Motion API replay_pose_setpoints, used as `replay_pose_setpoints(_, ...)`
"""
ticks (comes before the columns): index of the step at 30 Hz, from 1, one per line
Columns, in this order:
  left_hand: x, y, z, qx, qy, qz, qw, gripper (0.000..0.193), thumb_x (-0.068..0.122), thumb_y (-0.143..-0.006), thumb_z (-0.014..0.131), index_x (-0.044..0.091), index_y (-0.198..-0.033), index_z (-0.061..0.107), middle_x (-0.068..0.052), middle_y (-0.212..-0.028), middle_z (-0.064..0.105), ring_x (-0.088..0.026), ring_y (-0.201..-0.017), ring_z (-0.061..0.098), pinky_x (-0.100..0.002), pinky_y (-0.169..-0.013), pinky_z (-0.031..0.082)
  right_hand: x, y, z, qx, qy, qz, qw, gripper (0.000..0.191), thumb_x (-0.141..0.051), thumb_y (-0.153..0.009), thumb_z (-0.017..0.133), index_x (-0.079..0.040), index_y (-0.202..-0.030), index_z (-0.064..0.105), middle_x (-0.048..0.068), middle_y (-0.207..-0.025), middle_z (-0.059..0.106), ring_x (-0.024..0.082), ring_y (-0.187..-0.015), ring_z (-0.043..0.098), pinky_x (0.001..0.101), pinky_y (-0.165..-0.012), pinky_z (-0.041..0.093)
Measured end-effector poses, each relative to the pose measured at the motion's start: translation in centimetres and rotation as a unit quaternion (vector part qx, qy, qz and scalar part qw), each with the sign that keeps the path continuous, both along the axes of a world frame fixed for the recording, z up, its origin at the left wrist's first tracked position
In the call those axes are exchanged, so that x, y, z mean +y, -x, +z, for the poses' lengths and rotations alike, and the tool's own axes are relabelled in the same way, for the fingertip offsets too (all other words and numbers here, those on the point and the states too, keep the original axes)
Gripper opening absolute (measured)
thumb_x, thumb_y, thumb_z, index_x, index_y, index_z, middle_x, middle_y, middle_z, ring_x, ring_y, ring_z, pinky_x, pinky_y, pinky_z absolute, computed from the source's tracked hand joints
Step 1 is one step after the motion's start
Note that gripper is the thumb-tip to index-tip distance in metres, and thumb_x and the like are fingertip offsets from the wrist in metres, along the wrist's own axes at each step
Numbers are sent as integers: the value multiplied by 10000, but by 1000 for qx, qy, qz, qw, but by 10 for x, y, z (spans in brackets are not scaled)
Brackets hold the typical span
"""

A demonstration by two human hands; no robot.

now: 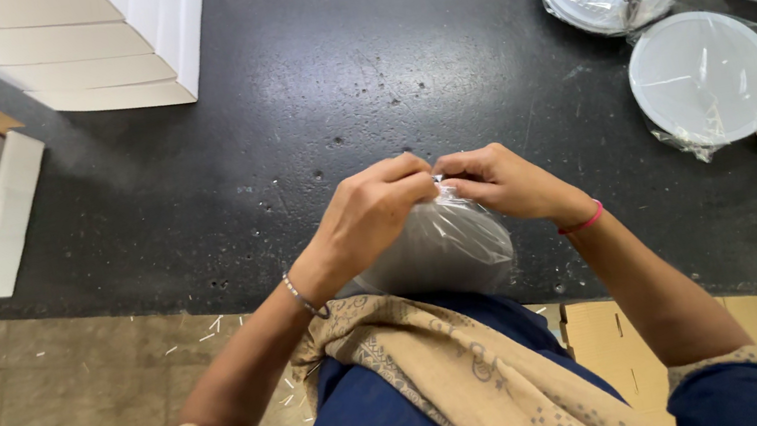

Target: The person places a white circular LED fixture into a white cardboard box, closes the box, and stacks it with other boxes. Then the person wipes the surface of several LED fixtures with a cloth and wraps each fixture individually in a clear plastic bag, sealing the bags by hand.

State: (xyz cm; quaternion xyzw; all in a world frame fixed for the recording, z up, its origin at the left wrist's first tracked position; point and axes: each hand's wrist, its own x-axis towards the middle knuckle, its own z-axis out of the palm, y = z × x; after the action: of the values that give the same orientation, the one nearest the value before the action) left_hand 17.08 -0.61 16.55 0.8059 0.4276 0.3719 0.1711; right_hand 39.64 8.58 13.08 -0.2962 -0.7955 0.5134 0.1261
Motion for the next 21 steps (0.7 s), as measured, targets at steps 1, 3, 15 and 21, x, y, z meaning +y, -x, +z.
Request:
replay_pose_setpoints(1,0,1,2,34,-25,-17,999,171,-11,-869,656,63,-1021,685,-66,-1085,699,-254,-973,712,-347,-830,578,0,0,0,2,-4,1,1000,220,-134,-969,608,-29,-1140,699,41,-775,678,80,-696,559,268,-656,497)
replay_pose_setpoints(3,-4,3,7,68,-38,-30,996,238,9,-866,639,54,-1098,666,-94,-1158,691,-265,-1044,697,-352,-854,574,1,-2,0,7,-16,1,1000,210,-112,-955,618,-24,-1130,695,40,-797,688,79,-715,574,267,-675,509)
replay_pose_setpoints(15,-16,-11,8,95,-51,3,994,217,167,-994,656,35,-1165,671,-83,-1123,682,-263,-1073,658,-390,-936,521,4,-14,7,37,40,56,997,214,-134,-1010,590,-15,-1152,695,37,-971,739,80,-890,639,264,-807,548)
replay_pose_setpoints(21,-16,-15,14,96,22,18,995,322,282,-953,670,50,-1178,687,-93,-1173,689,-277,-1101,614,-431,-987,425,-1,-18,20,39,115,28,992,352,-246,-1014,619,-71,-1315,671,46,-1146,741,101,-1047,667,262,-902,538)
